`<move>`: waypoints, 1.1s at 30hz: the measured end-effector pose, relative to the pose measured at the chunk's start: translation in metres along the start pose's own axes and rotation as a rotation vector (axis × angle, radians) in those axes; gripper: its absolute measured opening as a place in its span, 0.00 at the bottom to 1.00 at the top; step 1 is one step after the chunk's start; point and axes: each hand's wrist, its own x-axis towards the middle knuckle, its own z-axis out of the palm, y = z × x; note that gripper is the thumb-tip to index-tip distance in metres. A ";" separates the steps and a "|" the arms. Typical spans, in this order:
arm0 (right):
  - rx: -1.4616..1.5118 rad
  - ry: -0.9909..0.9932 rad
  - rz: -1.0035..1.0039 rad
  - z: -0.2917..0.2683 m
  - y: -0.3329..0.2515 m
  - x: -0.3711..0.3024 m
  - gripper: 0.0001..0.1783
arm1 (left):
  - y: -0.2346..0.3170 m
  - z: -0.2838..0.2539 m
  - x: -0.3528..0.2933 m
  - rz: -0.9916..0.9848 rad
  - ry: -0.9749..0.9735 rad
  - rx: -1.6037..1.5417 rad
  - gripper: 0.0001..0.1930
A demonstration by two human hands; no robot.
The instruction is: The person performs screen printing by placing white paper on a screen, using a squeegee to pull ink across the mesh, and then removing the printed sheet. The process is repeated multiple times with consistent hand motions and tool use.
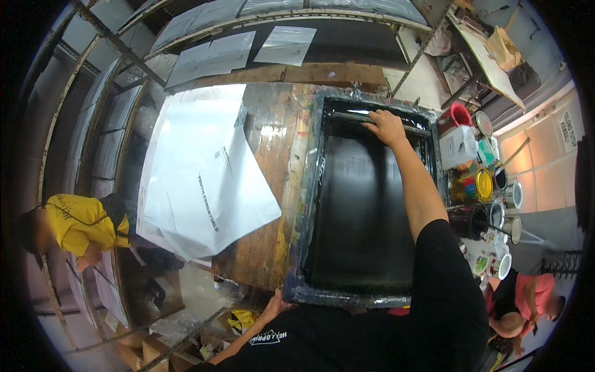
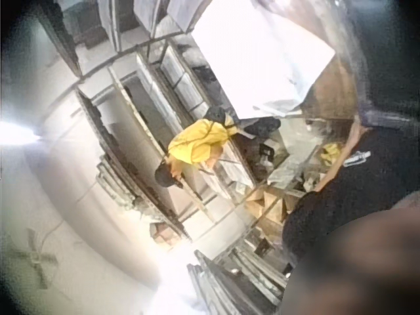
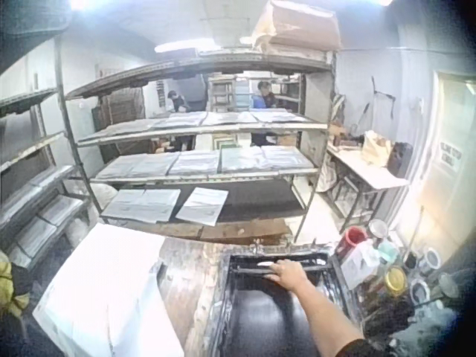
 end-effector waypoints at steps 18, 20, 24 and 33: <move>0.070 0.019 -0.041 -0.312 -0.264 -0.261 0.18 | 0.157 0.102 -0.110 0.720 -0.689 -0.112 0.52; -0.097 0.330 -0.039 -0.335 -0.266 -0.236 0.17 | 0.181 0.121 -0.102 0.829 -0.834 -0.220 0.50; -0.160 0.450 0.005 -0.348 -0.254 -0.203 0.20 | 0.145 0.157 -0.053 1.053 -0.317 0.692 0.49; -0.126 0.466 0.016 -0.407 -0.253 -0.147 0.22 | -0.002 0.118 0.038 0.839 0.282 1.782 0.63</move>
